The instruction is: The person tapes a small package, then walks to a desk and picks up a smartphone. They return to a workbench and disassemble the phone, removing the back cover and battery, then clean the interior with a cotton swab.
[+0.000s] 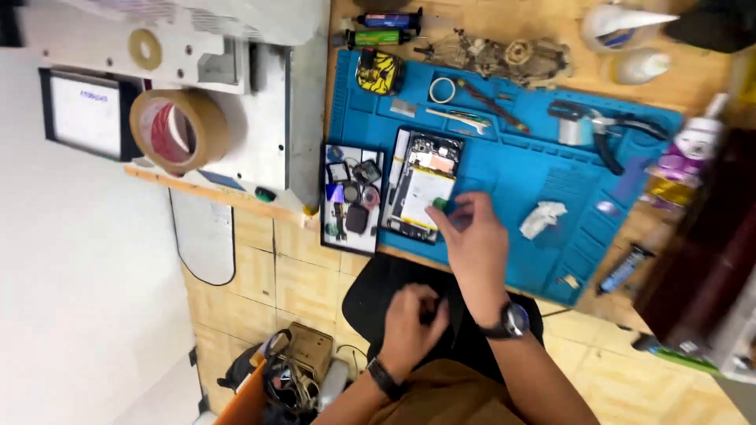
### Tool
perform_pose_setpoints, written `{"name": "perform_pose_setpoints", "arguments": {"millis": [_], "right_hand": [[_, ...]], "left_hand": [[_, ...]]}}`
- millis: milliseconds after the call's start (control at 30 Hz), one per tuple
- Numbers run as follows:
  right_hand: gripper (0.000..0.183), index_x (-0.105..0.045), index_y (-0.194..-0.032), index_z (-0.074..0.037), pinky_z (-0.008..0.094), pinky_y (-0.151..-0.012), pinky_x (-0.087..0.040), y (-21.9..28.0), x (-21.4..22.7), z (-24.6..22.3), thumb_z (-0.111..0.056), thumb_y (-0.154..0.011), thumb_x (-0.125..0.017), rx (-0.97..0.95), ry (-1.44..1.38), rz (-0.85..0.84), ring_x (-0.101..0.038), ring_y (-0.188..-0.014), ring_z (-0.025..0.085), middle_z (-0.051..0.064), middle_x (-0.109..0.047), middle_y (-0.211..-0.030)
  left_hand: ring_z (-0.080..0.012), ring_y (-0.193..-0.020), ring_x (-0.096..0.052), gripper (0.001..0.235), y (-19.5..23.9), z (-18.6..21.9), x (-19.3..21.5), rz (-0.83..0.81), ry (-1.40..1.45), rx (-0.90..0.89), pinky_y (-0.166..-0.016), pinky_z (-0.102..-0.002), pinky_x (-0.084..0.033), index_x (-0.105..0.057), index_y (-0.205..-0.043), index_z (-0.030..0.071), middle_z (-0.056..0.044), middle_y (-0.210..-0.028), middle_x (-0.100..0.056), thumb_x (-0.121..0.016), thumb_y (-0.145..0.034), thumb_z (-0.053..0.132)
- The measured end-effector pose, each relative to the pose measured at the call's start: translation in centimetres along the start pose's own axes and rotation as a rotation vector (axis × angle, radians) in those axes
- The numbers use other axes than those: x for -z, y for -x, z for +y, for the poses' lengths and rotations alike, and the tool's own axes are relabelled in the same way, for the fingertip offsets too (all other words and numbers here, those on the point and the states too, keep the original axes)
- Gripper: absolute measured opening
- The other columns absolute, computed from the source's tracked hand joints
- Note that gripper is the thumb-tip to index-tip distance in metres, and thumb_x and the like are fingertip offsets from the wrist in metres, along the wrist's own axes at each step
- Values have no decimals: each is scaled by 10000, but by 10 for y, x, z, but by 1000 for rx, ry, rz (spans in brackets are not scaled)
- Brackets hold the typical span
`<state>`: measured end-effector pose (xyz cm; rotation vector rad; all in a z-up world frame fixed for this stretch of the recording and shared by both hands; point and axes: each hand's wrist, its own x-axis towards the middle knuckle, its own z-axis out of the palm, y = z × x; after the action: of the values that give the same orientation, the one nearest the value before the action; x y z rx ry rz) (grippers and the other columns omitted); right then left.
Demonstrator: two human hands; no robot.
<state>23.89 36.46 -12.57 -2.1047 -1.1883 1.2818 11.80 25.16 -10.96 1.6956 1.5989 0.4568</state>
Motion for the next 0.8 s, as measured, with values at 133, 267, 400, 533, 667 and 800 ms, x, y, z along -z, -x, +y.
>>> {"name": "perform_pose_setpoints", "arguments": {"millis": [133, 267, 400, 533, 667, 800], "right_hand": [[316, -605, -861, -107, 309, -579, -471, -6, -11, 2, -407, -819, -693, -123, 68, -78, -590, -695, 147, 8, -620, -772], [261, -597, -919, -154, 380, -621, -475, -5, -20, 0, -379, -829, -695, -237, 124, -30, -563, -710, 163, -6, -597, -807], [306, -594, -953, -139, 330, -660, -475, 6, -29, -6, -297, -753, -763, -366, 11, 119, -590, -689, 137, -11, -676, -785], [325, -639, -958, -120, 270, -639, -449, 15, -45, 19, -285, -723, -791, -188, -105, 271, -570, -681, 132, 30, -670, -774], [181, -637, -940, -91, 271, -765, -489, 38, -41, 7, -196, -820, -721, -23, -153, 245, -627, -832, 142, 39, -668, -857], [91, -616, -868, -110, 252, -619, -415, 36, -28, 18, -185, -896, -658, 59, -253, 103, -476, -654, 126, 13, -566, -734]], "left_hand": [[-207, -567, -512, 298, 1, -108, -44, -389, 206, 21, -540, -352, -419, -471, -1082, 53, -55, -670, -489, -666, -864, 110], [-344, -992, -445, 443, -32, -177, -73, -380, 129, -264, -833, -454, -349, -387, -1215, 71, -132, -1089, -429, -571, -892, 312], [-331, -1057, -573, 283, -39, -224, -95, -244, 85, -400, -926, -434, -430, -589, -1067, 113, -104, -1088, -650, -597, -833, 272], [-138, -594, -543, 329, -16, -258, -91, -397, 186, -373, -498, -330, -429, -530, -1102, 108, 38, -742, -563, -660, -839, 257], [-130, -603, -549, 371, 11, -270, -73, -329, 282, -520, -549, -307, -466, -501, -1143, 97, 18, -758, -584, -678, -832, 196], [-128, -604, -538, 269, 20, -275, -66, -319, 317, -586, -604, -295, -475, -547, -1087, 98, 17, -725, -558, -661, -851, 159]]}}
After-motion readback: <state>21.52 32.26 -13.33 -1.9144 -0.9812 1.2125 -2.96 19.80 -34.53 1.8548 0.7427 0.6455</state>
